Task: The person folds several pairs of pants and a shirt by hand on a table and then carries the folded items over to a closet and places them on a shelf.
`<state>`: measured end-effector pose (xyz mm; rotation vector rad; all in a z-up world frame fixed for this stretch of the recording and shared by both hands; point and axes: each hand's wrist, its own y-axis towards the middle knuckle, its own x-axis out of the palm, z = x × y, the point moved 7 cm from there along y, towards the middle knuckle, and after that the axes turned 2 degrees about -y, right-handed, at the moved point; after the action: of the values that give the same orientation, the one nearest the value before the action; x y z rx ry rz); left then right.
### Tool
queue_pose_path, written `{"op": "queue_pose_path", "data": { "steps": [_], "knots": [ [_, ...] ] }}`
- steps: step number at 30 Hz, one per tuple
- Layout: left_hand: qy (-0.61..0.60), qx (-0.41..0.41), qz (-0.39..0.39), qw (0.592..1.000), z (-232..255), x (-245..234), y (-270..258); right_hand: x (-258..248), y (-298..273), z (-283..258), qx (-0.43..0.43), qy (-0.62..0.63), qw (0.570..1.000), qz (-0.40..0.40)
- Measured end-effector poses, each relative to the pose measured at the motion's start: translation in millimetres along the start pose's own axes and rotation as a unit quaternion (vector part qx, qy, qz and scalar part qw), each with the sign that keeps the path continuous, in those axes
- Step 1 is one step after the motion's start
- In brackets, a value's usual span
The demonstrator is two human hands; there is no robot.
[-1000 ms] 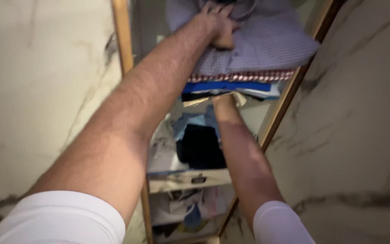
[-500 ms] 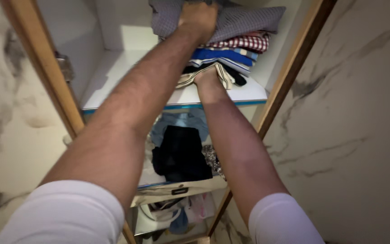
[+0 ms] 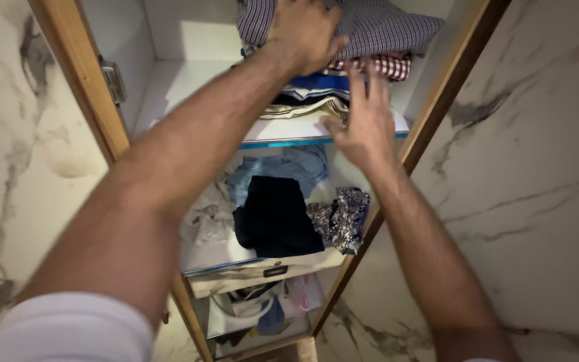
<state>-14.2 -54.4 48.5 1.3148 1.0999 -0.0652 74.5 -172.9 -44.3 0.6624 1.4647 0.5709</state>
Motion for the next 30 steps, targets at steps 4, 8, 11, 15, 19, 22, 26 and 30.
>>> {"op": "queue_pose_path", "data": {
  "steps": [4, 8, 11, 15, 19, 22, 26, 30],
  "knots": [
    [0.114, -0.087, -0.178, 0.974, -6.2, -16.7, -58.0, 10.1, 31.9, 13.9, 0.028, -0.109, 0.988, -0.104],
    [0.164, -0.09, -0.175, 0.967, -25.5, -1.3, -71.9, 41.8, 55.4, 31.6, -0.018, -0.103, 0.992, -0.076],
    [0.11, -0.057, -0.142, 0.982, -41.5, 29.9, -48.5, 71.4, 82.6, 57.7, -0.012, -0.095, 0.989, -0.11],
    [0.114, -0.06, -0.118, 0.985, -63.2, 72.7, -15.1, 110.9, 119.1, 84.4, -0.01, -0.123, 0.979, -0.162],
    [0.086, -0.089, -0.137, 0.983, -78.5, 101.4, -2.8, 138.4, 144.3, 100.6, -0.007, -0.127, 0.975, -0.184],
    [0.085, -0.09, -0.12, 0.985, -82.6, 108.5, -0.2, 149.5, 148.2, 111.0, -0.003, -0.091, 0.979, -0.183],
    [0.123, -0.101, -0.091, 0.983, -72.1, 112.2, -8.6, 163.4, 141.1, 116.3, -0.061, -0.14, 0.978, -0.142],
    [0.15, -0.098, -0.047, 0.983, -48.8, 102.6, -35.0, 175.3, 120.3, 125.0, -0.044, -0.085, 0.99, -0.108]
  ]
}}
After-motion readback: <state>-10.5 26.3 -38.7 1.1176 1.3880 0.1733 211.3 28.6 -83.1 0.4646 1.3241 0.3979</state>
